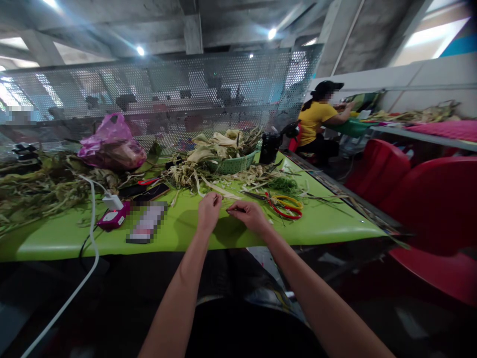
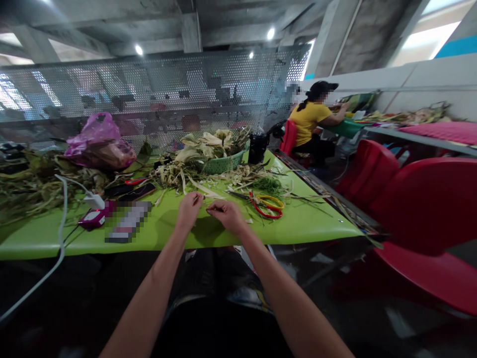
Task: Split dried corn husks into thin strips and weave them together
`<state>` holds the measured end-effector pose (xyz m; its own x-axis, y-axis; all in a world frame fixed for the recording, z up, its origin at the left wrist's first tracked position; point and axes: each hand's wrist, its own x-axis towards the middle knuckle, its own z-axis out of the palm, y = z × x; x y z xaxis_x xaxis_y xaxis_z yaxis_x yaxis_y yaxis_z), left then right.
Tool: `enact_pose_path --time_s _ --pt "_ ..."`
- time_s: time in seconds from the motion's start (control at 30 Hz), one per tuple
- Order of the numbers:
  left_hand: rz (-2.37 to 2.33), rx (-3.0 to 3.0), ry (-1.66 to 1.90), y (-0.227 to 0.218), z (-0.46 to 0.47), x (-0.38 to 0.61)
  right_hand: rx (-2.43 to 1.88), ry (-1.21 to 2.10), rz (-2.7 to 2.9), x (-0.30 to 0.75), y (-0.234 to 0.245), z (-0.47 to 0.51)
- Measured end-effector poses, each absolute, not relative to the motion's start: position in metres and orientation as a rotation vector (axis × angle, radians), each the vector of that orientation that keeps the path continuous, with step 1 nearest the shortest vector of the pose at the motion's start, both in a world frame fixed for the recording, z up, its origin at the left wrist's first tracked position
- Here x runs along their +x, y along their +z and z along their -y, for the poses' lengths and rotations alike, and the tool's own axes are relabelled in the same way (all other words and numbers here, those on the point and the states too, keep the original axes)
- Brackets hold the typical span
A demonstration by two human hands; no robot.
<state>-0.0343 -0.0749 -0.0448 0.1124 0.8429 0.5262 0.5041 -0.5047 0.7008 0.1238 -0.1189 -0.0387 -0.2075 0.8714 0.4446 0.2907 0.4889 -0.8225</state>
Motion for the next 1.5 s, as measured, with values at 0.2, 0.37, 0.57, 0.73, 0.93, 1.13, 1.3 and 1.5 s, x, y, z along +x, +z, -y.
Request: enact_pose_path --time_s 0.2,0.37,0.57,0.73,0.93,1.13,1.3,1.5 --pt "-1.073 2.235 1.158 -0.045 0.081 -0.032 -0.931 0.697 1.595 0.127 -0.038 0.119" --pt "-0.755 1.998 0.945 -0.045 0.088 -0.029 -1.038 0.580 1.486 0.135 -0.036 0.114" --pt "-0.645 1.521 0.969 -0.042 0.089 -0.034 -0.997 0.722 1.434 0.138 -0.035 0.112" --pt "-0.787 1.426 1.198 -0.041 0.081 -0.036 -1.004 0.775 1.458 0.132 -0.044 0.109" --pt "-0.911 1.565 1.323 -0.042 0.075 -0.035 -1.072 0.664 1.650 0.128 -0.046 0.113" --pt "-0.977 1.574 1.336 -0.046 0.073 -0.033 -1.055 0.563 1.757 0.124 -0.045 0.117" --pt "-0.993 1.646 1.353 -0.047 0.074 -0.032 -1.042 0.547 1.776 0.121 -0.043 0.119" --pt "-1.236 1.963 1.354 -0.046 0.077 -0.032 -1.015 0.531 1.809 0.122 -0.042 0.119"
